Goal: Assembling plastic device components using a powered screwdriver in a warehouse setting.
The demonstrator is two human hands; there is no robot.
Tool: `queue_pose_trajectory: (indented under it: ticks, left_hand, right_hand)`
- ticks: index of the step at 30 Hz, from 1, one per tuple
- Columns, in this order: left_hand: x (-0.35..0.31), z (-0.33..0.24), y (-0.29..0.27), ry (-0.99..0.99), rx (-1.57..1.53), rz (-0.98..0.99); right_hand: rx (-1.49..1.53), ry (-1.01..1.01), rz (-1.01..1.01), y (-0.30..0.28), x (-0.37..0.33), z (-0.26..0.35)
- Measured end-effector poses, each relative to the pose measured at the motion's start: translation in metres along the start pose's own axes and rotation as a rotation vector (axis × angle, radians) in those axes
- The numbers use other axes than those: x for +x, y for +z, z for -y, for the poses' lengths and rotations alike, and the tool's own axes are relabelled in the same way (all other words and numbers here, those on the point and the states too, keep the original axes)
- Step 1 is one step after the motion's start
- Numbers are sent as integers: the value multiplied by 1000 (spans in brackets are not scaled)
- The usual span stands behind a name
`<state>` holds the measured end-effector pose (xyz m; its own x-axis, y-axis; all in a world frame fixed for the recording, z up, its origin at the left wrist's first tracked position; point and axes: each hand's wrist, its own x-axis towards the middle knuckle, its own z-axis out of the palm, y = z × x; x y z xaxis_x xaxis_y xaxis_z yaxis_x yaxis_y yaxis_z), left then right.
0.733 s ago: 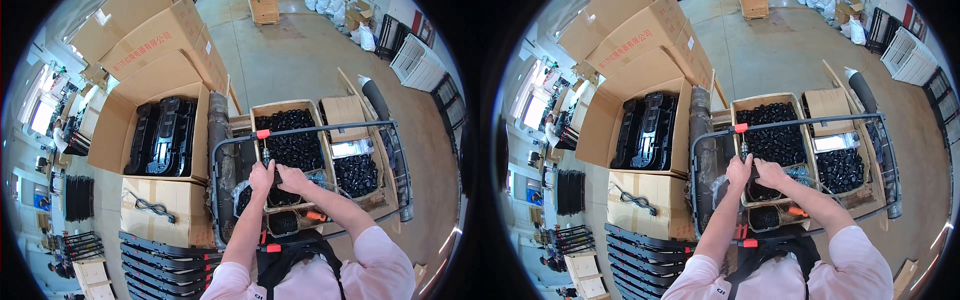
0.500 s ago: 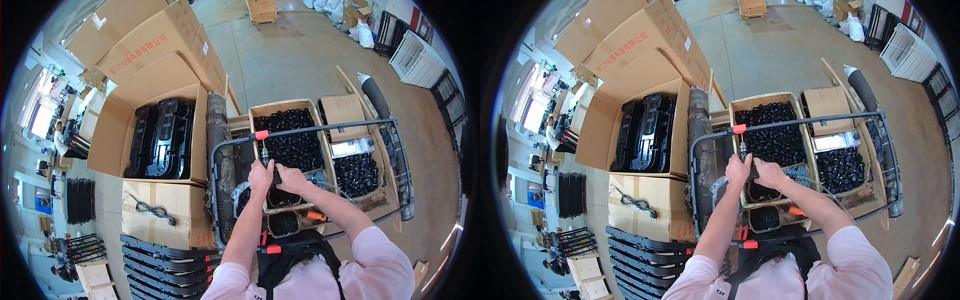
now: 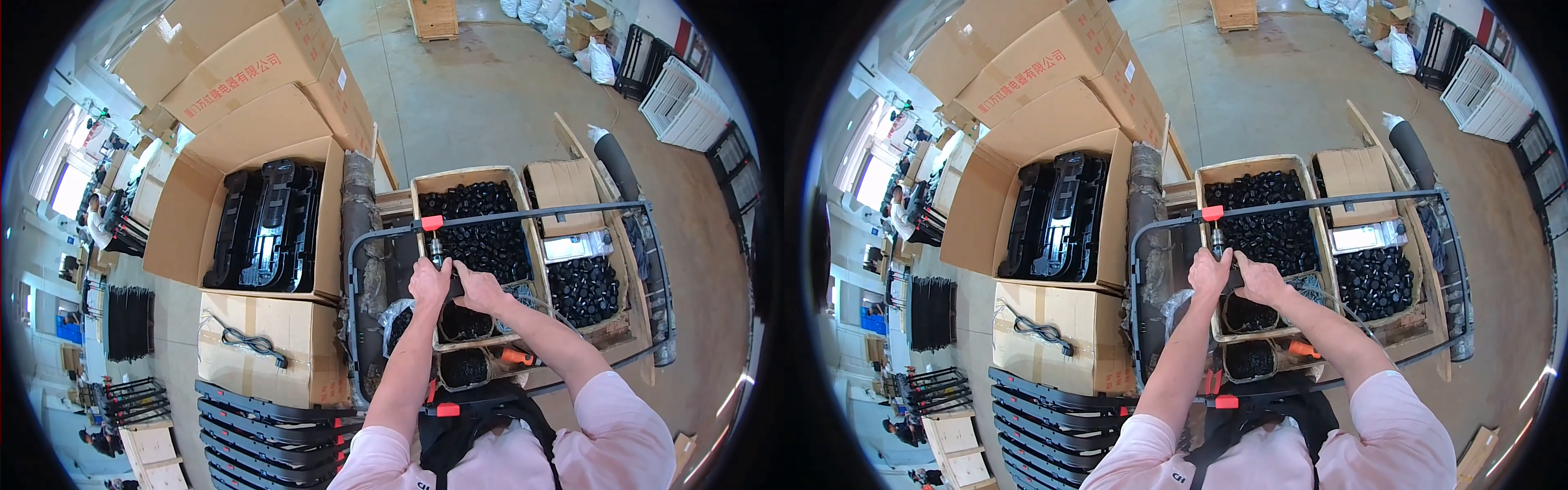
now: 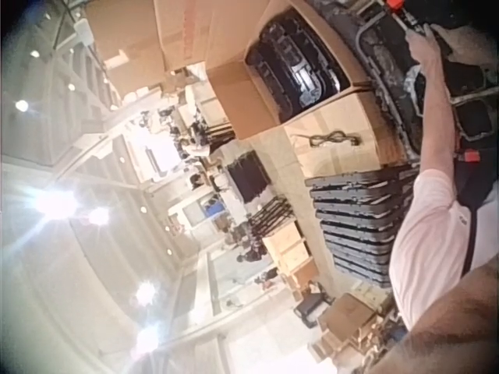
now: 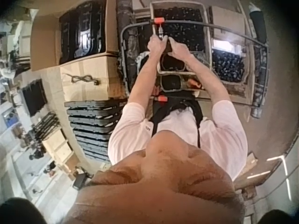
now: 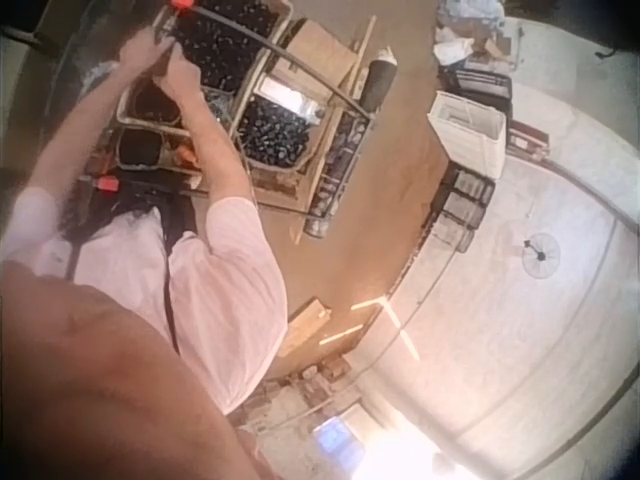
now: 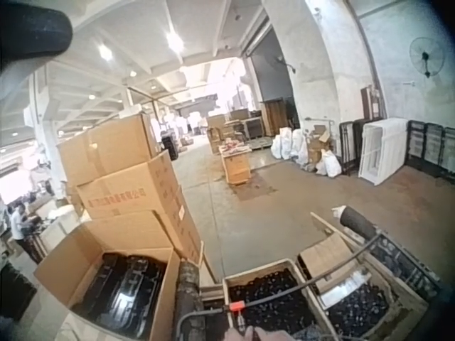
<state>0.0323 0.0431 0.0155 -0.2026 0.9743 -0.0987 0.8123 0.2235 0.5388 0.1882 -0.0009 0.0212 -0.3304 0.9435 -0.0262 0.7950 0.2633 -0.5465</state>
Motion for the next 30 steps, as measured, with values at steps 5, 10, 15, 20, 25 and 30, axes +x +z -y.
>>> queue_pose_trajectory:
  ticks: [5,10,15,20,25,30]
  left_hand:
    - [3,-4,3,-1,-25,14]
    - [-4,2,-6,-22,-21,47]
    - [-5,2,-7,-26,-25,62]
    - [-8,3,-7,-14,-10,65]
    - [-13,7,-7,-5,-24,48]
    - [-30,7,-8,-18,-20,56]
  right_hand:
    - [1,-30,6,-4,1,2]
    - [42,-4,23,10,-4,15]
    - [18,-2,19,8,-8,17]
    - [-2,18,40,5,-12,19]
    - [-15,0,58,6,-16,21]
    - [-40,-78,-63,10,-36,26]
